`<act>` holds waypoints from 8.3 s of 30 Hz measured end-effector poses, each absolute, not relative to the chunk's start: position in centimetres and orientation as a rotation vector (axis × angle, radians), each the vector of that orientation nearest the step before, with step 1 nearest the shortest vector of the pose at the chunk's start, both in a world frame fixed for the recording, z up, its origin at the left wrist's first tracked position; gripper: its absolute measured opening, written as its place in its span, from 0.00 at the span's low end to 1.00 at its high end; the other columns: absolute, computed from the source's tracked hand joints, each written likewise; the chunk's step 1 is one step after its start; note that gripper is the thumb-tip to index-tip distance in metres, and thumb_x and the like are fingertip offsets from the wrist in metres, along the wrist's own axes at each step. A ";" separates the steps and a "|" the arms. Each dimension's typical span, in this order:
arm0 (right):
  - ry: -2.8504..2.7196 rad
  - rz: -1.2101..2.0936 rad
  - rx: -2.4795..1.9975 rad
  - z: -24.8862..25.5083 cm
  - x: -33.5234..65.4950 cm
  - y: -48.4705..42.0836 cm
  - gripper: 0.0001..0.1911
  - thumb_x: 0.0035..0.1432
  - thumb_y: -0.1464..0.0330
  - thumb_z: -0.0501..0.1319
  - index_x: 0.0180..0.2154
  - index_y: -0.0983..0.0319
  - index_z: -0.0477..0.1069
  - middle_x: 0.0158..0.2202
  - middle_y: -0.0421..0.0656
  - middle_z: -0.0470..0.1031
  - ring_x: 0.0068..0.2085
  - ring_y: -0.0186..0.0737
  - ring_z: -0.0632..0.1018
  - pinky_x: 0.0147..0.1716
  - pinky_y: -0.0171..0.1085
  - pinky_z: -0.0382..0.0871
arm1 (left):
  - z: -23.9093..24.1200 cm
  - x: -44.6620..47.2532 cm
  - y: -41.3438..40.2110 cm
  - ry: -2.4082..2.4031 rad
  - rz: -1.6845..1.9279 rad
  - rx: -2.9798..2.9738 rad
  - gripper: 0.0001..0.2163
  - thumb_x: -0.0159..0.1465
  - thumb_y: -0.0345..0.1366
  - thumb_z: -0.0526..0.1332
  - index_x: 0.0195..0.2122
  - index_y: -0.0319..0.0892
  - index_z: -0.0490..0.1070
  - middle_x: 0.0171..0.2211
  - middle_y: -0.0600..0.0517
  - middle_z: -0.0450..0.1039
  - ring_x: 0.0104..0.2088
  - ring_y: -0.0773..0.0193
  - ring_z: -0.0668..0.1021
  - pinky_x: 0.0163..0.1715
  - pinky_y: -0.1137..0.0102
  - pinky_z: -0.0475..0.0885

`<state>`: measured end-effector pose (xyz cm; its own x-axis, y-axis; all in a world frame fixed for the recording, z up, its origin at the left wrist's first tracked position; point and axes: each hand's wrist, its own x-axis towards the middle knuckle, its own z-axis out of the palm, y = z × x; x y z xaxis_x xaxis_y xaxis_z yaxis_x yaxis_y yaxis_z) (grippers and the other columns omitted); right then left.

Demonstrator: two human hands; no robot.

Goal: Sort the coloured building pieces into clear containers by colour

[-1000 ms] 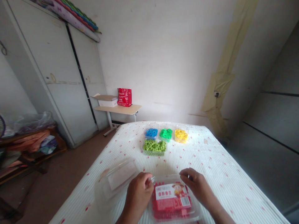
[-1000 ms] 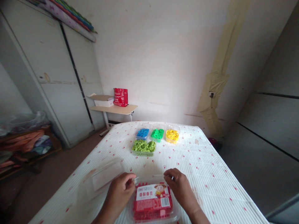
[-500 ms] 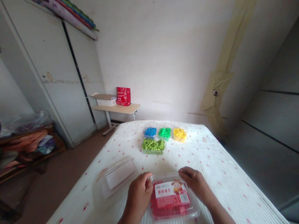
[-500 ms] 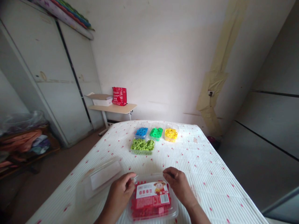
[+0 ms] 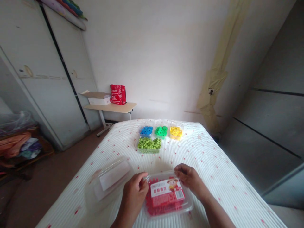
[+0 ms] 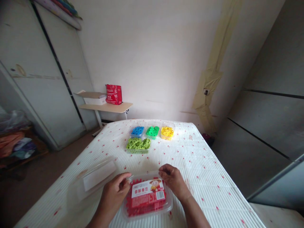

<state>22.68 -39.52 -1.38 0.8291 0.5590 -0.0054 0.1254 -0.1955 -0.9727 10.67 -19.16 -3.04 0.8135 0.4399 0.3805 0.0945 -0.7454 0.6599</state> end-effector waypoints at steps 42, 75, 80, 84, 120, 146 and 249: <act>-0.638 0.269 -1.906 3.6 22.1 -41.1 0.12 0.52 0.59 0.58 0.27 0.62 0.70 0.23 0.38 0.69 0.26 0.32 0.68 0.25 0.32 0.61 | 1.0 10.3 -19.1 0.338 0.362 1.576 0.11 0.56 0.44 0.58 0.29 0.40 0.67 0.23 0.53 0.73 0.15 0.73 0.66 0.15 0.78 0.57; -0.843 -0.265 -1.961 4.3 19.0 -43.0 0.04 0.56 0.66 0.57 0.32 0.59 0.68 0.33 0.43 0.75 0.31 0.36 0.77 0.29 0.32 0.72 | 1.9 8.9 -16.3 0.354 0.938 1.573 0.07 0.56 0.35 0.61 0.32 0.43 0.62 0.34 0.51 0.74 0.37 0.63 0.76 0.36 0.70 0.72; -1.239 0.144 -2.092 5.1 17.2 -42.9 0.10 0.56 0.66 0.57 0.41 0.57 0.72 0.42 0.45 0.75 0.40 0.39 0.75 0.38 0.35 0.71 | 1.4 8.9 -15.1 0.453 0.820 1.089 0.14 0.49 0.37 0.67 0.31 0.42 0.62 0.24 0.57 0.72 0.24 0.69 0.74 0.25 0.75 0.68; -1.422 0.127 -2.216 5.1 16.6 -41.2 0.10 0.54 0.68 0.59 0.39 0.55 0.73 0.40 0.43 0.76 0.41 0.40 0.73 0.41 0.37 0.67 | 0.7 8.7 -16.5 0.437 0.607 0.940 0.14 0.49 0.37 0.67 0.31 0.42 0.62 0.24 0.57 0.72 0.24 0.69 0.74 0.26 0.75 0.67; -0.534 -0.052 -2.174 -0.9 17.0 -43.5 0.19 0.56 0.56 0.53 0.41 0.62 0.71 0.25 0.41 0.74 0.24 0.35 0.74 0.24 0.31 0.68 | -0.5 11.3 -19.3 0.420 0.373 2.264 0.10 0.55 0.39 0.57 0.34 0.42 0.74 0.16 0.57 0.66 0.19 0.67 0.69 0.21 0.75 0.56; -0.682 -0.121 -2.372 -1.3 20.8 -42.7 0.16 0.57 0.57 0.50 0.41 0.58 0.69 0.23 0.39 0.78 0.23 0.39 0.78 0.22 0.32 0.70 | -2.7 10.4 -19.1 0.436 0.448 2.053 0.18 0.61 0.42 0.52 0.49 0.41 0.67 0.21 0.55 0.67 0.24 0.65 0.71 0.26 0.73 0.63; -0.479 -0.035 -2.292 -2.1 18.9 -42.8 0.23 0.57 0.54 0.47 0.44 0.62 0.67 0.17 0.36 0.68 0.19 0.36 0.71 0.21 0.32 0.63 | -0.5 13.3 -19.4 0.189 0.296 2.265 0.12 0.57 0.34 0.55 0.38 0.40 0.76 0.37 0.48 0.78 0.38 0.61 0.77 0.40 0.71 0.69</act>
